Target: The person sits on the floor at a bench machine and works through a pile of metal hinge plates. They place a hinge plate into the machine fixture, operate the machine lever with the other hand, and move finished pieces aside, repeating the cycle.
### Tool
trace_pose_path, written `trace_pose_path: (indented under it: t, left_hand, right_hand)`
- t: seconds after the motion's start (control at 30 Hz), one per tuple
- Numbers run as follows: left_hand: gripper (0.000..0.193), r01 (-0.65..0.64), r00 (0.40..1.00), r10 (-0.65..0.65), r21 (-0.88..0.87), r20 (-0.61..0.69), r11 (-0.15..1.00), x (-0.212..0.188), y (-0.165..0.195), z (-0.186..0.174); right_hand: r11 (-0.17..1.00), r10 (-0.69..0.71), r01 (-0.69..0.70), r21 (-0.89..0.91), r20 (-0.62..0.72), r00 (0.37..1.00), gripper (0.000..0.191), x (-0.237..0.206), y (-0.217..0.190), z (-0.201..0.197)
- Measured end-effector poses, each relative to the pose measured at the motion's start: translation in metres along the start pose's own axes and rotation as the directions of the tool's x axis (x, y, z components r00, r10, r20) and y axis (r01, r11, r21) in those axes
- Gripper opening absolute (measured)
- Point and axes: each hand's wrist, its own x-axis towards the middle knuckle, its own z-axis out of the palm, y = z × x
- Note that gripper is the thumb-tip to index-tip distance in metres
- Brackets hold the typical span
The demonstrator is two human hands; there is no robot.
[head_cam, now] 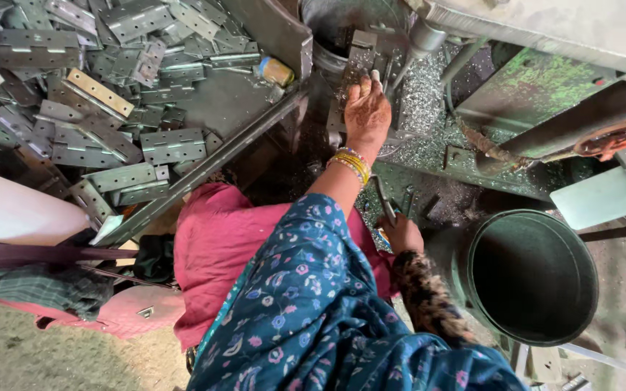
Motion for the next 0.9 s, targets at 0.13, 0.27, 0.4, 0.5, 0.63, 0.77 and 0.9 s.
trace_pose_path:
  t: [0.13,0.27,0.4,0.5,0.63,0.77,0.9]
  left_hand:
    - [0.04,-0.022,0.999,0.02,-0.044,-0.04,0.999,-0.009,-0.006,0.002]
    - [0.036,0.015,0.998,-0.011,-0.072,0.056,0.997,0.006,-0.005,0.0]
    - [0.037,0.04,0.991,-0.044,0.036,0.124,0.999,0.024,0.006,-0.001]
    - [0.036,0.028,0.975,-0.012,-0.069,0.221,0.997,0.027,0.002,-0.004]
    - [0.036,-0.016,0.98,0.035,-0.097,0.198,0.995,0.011,-0.009,-0.008]
    - [0.053,-0.178,0.981,0.188,-0.16,0.05,0.971,-0.042,-0.024,-0.028]
    - [0.03,-0.366,0.92,0.391,-0.38,-0.013,0.85,-0.079,-0.055,-0.051]
  right_hand:
    - [0.972,-0.066,0.049,0.23,0.065,0.996,0.039,-0.003,0.0,0.003]
    - [0.997,0.077,-0.071,-0.044,0.168,0.983,0.05,0.008,0.007,-0.021]
    - [0.997,0.073,-0.073,0.006,0.081,0.994,0.05,-0.002,0.0,-0.003]
    - [0.996,0.074,-0.078,0.052,0.071,0.995,0.054,-0.008,-0.005,0.015]
    - [0.996,0.039,-0.032,-0.079,0.087,0.995,0.059,0.0,-0.002,-0.012]
    - [0.998,0.045,-0.037,-0.057,0.138,0.989,0.053,0.004,-0.016,-0.06]
    - [0.996,0.064,-0.053,-0.078,0.147,0.987,0.059,-0.003,-0.038,-0.072]
